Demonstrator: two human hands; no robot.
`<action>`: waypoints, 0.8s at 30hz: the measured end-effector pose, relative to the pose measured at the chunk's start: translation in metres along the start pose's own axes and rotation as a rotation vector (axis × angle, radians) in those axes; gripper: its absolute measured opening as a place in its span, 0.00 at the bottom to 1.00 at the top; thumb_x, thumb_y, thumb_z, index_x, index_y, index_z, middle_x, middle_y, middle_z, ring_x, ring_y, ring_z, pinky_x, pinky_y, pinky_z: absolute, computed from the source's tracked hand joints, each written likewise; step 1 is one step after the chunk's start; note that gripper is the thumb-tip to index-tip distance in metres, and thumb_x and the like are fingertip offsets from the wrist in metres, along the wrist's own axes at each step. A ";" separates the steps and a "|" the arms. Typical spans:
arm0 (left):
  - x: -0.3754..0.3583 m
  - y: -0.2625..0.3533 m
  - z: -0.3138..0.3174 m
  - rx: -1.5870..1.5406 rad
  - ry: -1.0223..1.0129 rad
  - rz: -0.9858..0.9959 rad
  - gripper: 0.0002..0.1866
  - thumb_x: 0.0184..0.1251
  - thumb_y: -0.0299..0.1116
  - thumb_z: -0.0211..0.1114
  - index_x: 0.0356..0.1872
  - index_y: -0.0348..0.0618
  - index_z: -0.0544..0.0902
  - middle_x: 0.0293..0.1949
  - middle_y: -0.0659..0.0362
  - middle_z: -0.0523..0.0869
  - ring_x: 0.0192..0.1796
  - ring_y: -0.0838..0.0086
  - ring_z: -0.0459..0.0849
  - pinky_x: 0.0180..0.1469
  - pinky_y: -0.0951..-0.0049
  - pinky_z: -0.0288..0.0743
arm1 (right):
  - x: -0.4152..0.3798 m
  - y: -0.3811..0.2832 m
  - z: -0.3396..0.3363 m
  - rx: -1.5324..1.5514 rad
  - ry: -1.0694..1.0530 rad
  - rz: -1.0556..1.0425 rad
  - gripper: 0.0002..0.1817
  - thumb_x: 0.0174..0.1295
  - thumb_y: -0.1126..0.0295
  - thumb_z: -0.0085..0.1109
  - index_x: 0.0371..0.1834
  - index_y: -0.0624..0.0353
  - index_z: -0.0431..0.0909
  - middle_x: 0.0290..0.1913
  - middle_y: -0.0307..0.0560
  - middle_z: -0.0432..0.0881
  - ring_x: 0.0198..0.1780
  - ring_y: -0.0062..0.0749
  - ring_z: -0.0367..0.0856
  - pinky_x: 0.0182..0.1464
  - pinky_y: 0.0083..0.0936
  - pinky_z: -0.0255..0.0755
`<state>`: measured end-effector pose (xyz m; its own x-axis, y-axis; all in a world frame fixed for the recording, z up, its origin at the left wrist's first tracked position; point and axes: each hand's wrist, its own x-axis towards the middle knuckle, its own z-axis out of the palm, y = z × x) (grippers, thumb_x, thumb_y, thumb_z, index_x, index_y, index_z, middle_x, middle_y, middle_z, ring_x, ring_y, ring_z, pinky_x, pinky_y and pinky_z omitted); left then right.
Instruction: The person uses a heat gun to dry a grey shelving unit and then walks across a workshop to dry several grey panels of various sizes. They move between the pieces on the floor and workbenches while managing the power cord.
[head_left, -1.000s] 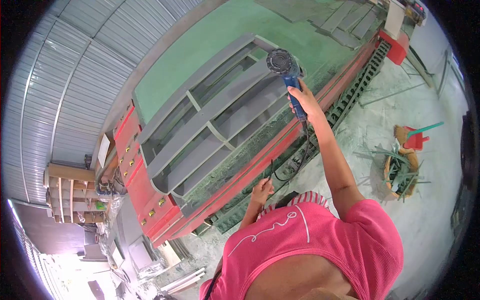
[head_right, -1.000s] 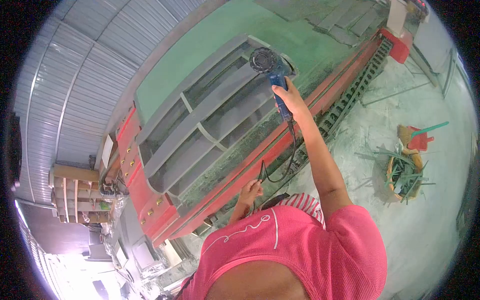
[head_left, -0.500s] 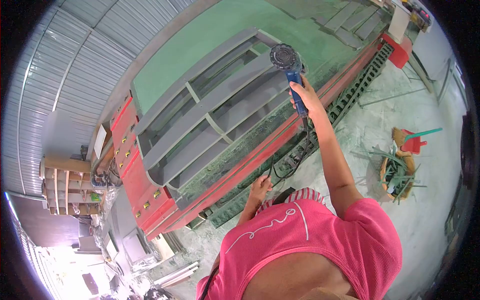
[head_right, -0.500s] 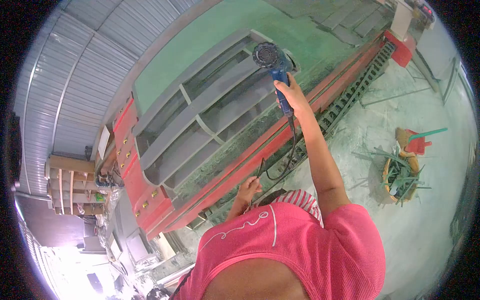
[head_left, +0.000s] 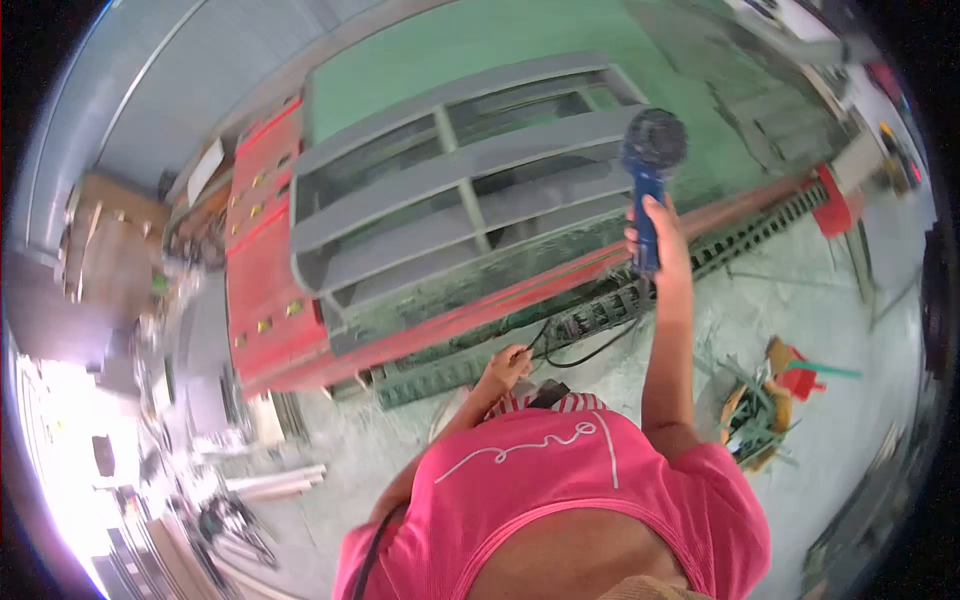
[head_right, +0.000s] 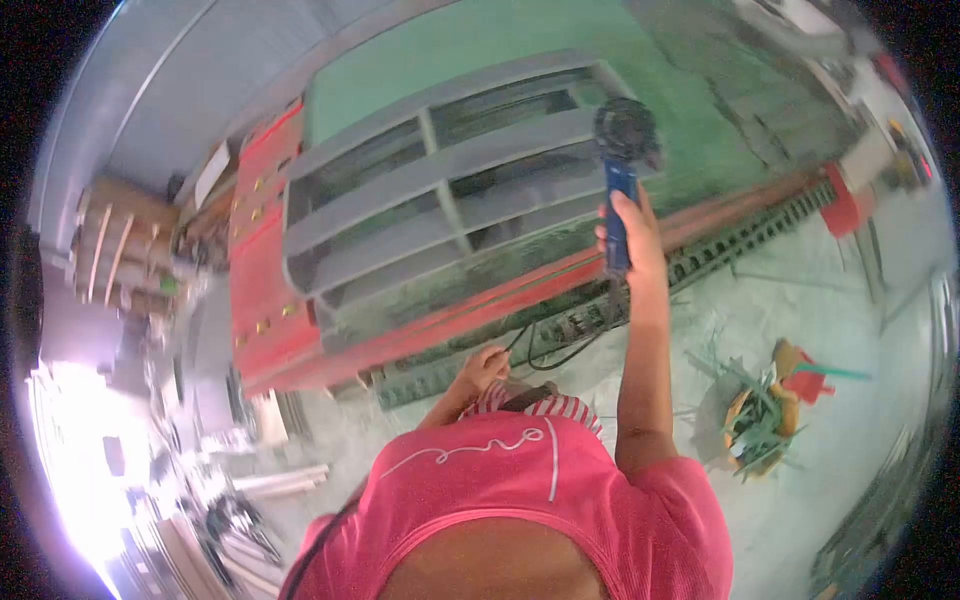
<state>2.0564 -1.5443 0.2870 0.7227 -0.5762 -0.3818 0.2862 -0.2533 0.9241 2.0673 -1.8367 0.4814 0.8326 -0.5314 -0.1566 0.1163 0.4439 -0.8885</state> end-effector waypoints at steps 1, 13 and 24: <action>-0.001 -0.002 -0.002 0.055 -0.037 0.031 0.15 0.64 0.37 0.55 0.42 0.34 0.75 0.28 0.56 0.80 0.30 0.76 0.80 0.35 0.75 0.76 | -0.011 -0.002 0.012 -0.017 -0.029 0.018 0.21 0.56 0.60 0.56 0.51 0.52 0.63 0.30 0.40 0.71 0.22 0.22 0.71 0.19 0.19 0.67; -0.014 -0.008 -0.080 0.121 -0.051 0.169 0.14 0.64 0.37 0.55 0.43 0.36 0.76 0.28 0.55 0.82 0.29 0.75 0.82 0.31 0.74 0.76 | -0.074 0.067 0.200 0.126 -0.584 0.397 0.22 0.62 0.57 0.47 0.44 0.68 0.66 0.36 0.46 0.70 0.23 0.17 0.65 0.20 0.12 0.61; -0.046 -0.033 -0.197 0.027 0.238 -0.030 0.13 0.61 0.35 0.55 0.39 0.36 0.78 0.24 0.56 0.81 0.27 0.73 0.80 0.31 0.73 0.73 | -0.061 0.177 0.334 -0.043 -0.792 0.598 0.23 0.61 0.52 0.45 0.33 0.67 0.65 0.28 0.43 0.67 0.17 0.14 0.63 0.17 0.12 0.62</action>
<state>2.1374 -1.3566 0.2780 0.8429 -0.3696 -0.3910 0.2951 -0.2902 0.9104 2.2184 -1.4849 0.4782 0.8709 0.4141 -0.2648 -0.4479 0.4465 -0.7746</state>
